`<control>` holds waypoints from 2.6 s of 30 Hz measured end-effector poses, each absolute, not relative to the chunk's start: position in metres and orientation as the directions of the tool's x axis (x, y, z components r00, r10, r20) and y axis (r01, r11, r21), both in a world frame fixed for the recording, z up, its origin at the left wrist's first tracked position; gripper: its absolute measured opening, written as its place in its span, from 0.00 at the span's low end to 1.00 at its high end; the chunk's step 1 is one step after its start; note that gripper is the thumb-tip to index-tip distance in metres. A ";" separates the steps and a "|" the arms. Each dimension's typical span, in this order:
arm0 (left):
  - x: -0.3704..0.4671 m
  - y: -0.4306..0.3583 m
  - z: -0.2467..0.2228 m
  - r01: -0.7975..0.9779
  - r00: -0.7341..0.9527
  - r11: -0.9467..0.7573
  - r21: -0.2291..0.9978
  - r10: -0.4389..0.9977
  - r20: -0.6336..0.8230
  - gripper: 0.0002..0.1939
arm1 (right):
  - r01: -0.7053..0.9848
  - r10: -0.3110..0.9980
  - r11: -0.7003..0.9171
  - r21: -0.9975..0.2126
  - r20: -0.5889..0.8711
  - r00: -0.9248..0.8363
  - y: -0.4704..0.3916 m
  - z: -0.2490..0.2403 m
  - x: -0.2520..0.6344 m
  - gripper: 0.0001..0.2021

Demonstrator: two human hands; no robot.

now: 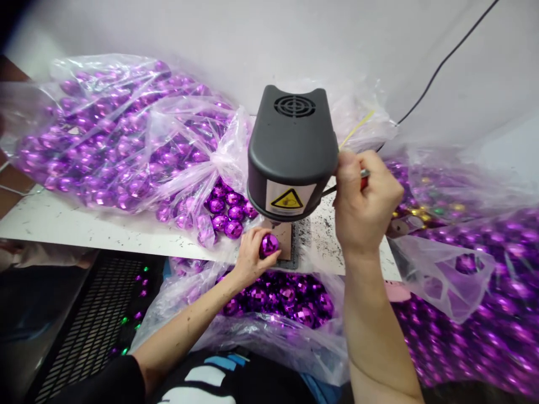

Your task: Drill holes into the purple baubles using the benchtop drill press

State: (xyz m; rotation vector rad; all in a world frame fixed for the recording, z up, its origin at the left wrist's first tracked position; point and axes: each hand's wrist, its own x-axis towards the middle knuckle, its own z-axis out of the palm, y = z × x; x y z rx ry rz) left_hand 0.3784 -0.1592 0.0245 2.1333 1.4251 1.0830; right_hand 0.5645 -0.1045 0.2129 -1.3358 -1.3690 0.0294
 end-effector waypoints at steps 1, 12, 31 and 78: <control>0.373 -0.172 0.024 0.617 0.249 -0.457 0.641 0.886 0.391 0.25 | 0.632 0.688 0.358 -0.687 0.652 0.318 -0.100 0.216 0.564 0.22; 0.316 -0.177 0.055 0.712 0.222 -0.404 0.574 0.906 0.361 0.17 | 0.499 0.739 0.363 -0.787 0.569 0.360 -0.093 0.220 0.560 0.15; 0.305 -0.148 0.080 -0.213 0.394 0.391 0.895 0.873 -0.288 0.30 | 0.509 0.813 0.308 -0.804 0.500 0.298 -0.084 0.226 0.567 0.21; 0.391 -0.130 0.021 0.679 0.204 -0.381 0.628 0.919 0.337 0.20 | 0.781 0.633 0.329 -0.531 0.737 0.235 -0.174 0.165 0.557 0.01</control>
